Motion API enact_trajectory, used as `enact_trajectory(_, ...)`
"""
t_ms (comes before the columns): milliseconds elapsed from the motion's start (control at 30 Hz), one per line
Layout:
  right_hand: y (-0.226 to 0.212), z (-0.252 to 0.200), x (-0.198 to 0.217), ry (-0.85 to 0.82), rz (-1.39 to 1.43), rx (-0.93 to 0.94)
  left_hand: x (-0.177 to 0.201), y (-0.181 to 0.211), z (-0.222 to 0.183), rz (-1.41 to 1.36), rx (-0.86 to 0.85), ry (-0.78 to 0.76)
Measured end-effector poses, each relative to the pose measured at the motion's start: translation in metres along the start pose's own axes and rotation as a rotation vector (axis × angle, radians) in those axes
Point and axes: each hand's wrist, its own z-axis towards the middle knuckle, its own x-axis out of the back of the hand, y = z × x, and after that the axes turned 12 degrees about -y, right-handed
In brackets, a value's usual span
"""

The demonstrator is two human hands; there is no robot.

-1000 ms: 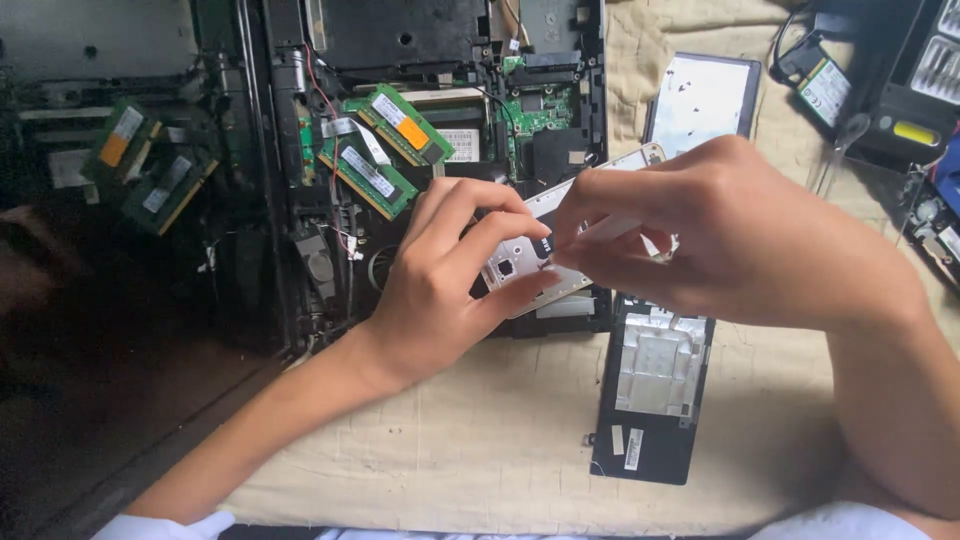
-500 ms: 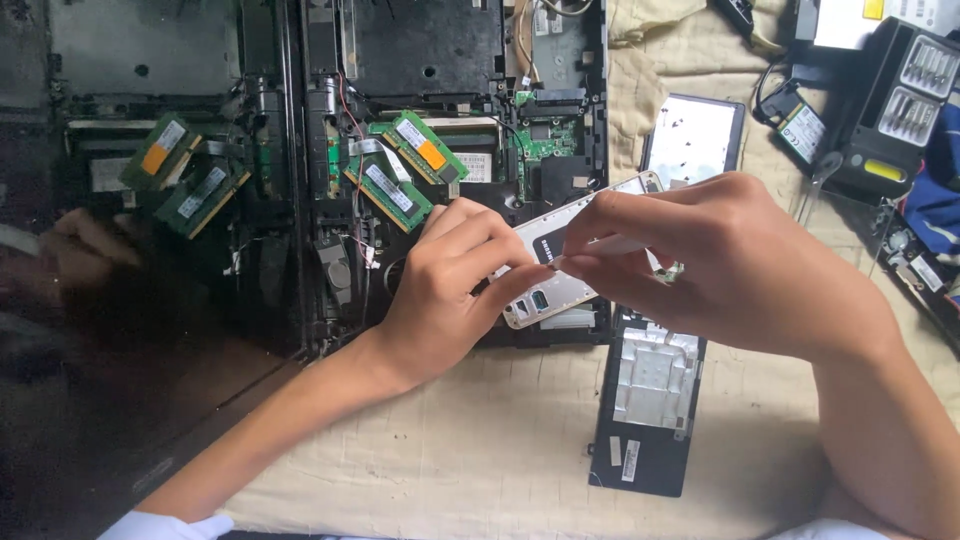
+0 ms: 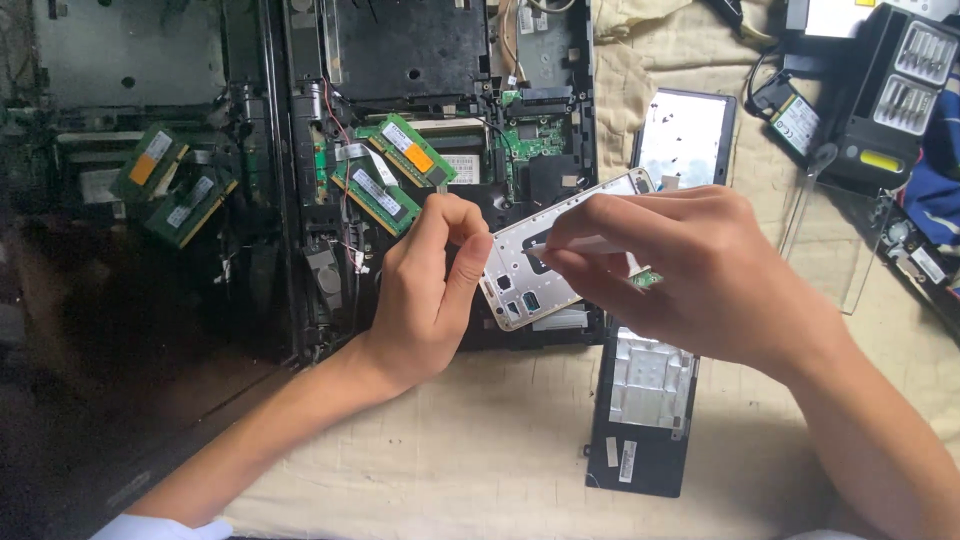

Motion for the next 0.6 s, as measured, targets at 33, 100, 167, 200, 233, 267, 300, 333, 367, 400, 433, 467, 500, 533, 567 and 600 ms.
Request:
enact_trajectory(33,0.004,0.002,-0.005,0.006,0.042,-0.013,0.0,0.0,0.0,-0.032,0.034,0.024)
enact_trajectory(100,0.008,0.002,-0.008,0.019,0.037,-0.025,0.003,0.004,0.005,-0.024,0.021,0.035)
enact_trajectory(167,0.012,0.001,-0.008,0.021,0.025,-0.032,0.003,0.007,0.009,-0.02,0.006,0.059)
enact_trajectory(200,0.014,0.001,-0.009,0.037,0.035,-0.041,0.004,0.008,0.01,-0.03,0.008,0.069)
enact_trajectory(233,0.016,0.001,-0.011,0.053,0.044,-0.05,0.005,0.009,0.01,-0.04,0.009,0.079)
enact_trajectory(267,0.019,0.002,-0.012,0.048,0.047,-0.038,0.005,0.008,0.01,-0.033,0.014,0.089)
enact_trajectory(300,0.021,0.003,-0.013,0.063,0.08,-0.05,0.005,0.007,0.01,-0.056,0.01,0.087)
enact_trajectory(333,0.023,0.004,-0.015,0.077,0.114,-0.062,0.004,0.006,0.009,-0.079,0.006,0.084)
enact_trajectory(367,0.026,0.005,-0.02,0.071,0.118,-0.05,0.005,0.005,0.009,-0.071,0.011,0.094)
enact_trajectory(400,0.028,0.004,-0.024,0.123,0.183,-0.109,0.005,0.005,0.009,-0.07,-0.006,0.1)
enact_trajectory(433,0.031,0.002,-0.028,0.175,0.248,-0.169,0.004,0.005,0.009,-0.068,-0.023,0.106)
enact_trajectory(467,0.03,0.004,-0.03,0.171,0.251,-0.171,0.005,0.005,0.009,-0.07,-0.017,0.106)
enact_trajectory(500,0.029,0.005,-0.032,0.193,0.332,-0.212,0.005,0.005,0.009,-0.054,-0.02,0.111)
enact_trajectory(533,0.028,0.006,-0.033,0.218,0.407,-0.253,0.005,0.005,0.01,-0.039,-0.029,0.114)
enact_trajectory(567,0.027,0.007,-0.035,0.218,0.407,-0.257,0.004,0.005,0.009,-0.042,-0.029,0.112)
enact_trajectory(600,0.027,0.009,-0.036,0.227,0.426,-0.258,0.004,0.004,0.009,-0.054,-0.022,0.122)
